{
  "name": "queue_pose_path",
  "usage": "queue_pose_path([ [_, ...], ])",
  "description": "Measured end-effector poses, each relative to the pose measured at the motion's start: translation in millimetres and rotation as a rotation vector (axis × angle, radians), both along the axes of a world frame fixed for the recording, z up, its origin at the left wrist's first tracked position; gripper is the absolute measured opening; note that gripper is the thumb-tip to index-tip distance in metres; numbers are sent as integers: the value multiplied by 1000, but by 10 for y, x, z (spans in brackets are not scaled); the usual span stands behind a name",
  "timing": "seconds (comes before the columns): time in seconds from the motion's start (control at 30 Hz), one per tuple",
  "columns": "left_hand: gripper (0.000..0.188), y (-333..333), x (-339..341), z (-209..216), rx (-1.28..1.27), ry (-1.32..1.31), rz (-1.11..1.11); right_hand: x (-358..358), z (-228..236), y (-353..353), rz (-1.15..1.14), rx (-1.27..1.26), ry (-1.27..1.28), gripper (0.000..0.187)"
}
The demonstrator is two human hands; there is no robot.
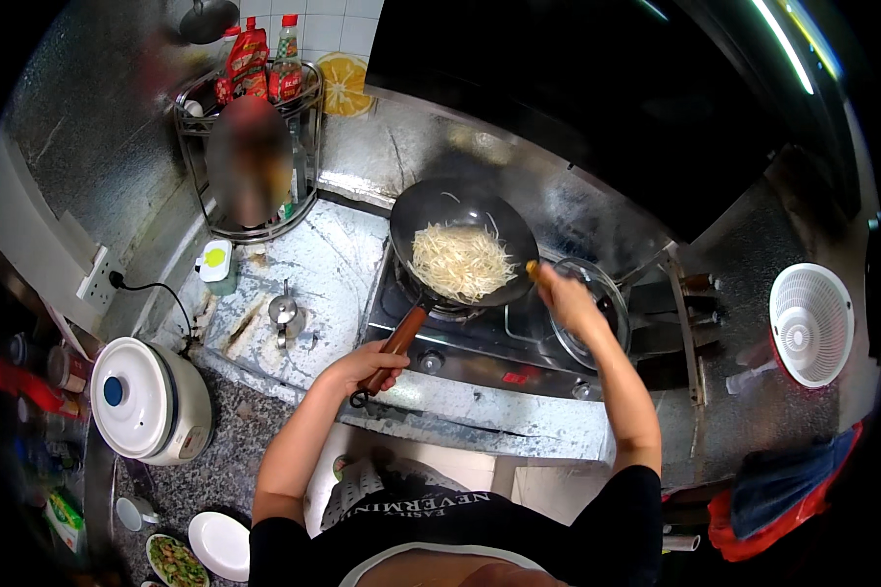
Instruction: The person washes a wok in a sink, clears food scraps from the drain into a bucket, wipes the wok with a paper towel, and then adds a liquid mixture from a bowl and noodles from a colander into the wok on a gas stove.
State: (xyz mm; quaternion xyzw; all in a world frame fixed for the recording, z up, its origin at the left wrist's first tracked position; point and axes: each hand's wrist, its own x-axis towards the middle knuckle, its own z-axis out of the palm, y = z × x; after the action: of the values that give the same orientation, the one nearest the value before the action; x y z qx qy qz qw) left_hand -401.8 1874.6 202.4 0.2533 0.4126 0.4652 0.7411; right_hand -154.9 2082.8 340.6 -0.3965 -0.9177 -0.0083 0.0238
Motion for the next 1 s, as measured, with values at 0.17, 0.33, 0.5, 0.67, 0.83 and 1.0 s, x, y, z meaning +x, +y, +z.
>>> queue_pose_path([
  [0.17, 19, -43, -52, -16, 3, 30, 17, 211, 844, -534, -27, 62, -136, 31],
  [0.33, 21, -70, -84, -50, 11, 24, 37, 135, 1314, -784, 96, 141, -366, 38],
  [0.5, 23, 13, -4, -71, 48, -19, -23, 64, 577, -104, 159, 386, -407, 32],
  [0.67, 25, -40, -108, -43, 27, -10, -12, -421, 1485, 149, -203, 20, -512, 25],
  [0.83, 27, -9, -50, -83, 55, -24, -38, -816, 1197, 728, -393, -159, -714, 34],
  [1.0, 29, -53, -97, -154, 58, -18, -18, -997, 1371, 461, -175, -132, -510, 44],
])
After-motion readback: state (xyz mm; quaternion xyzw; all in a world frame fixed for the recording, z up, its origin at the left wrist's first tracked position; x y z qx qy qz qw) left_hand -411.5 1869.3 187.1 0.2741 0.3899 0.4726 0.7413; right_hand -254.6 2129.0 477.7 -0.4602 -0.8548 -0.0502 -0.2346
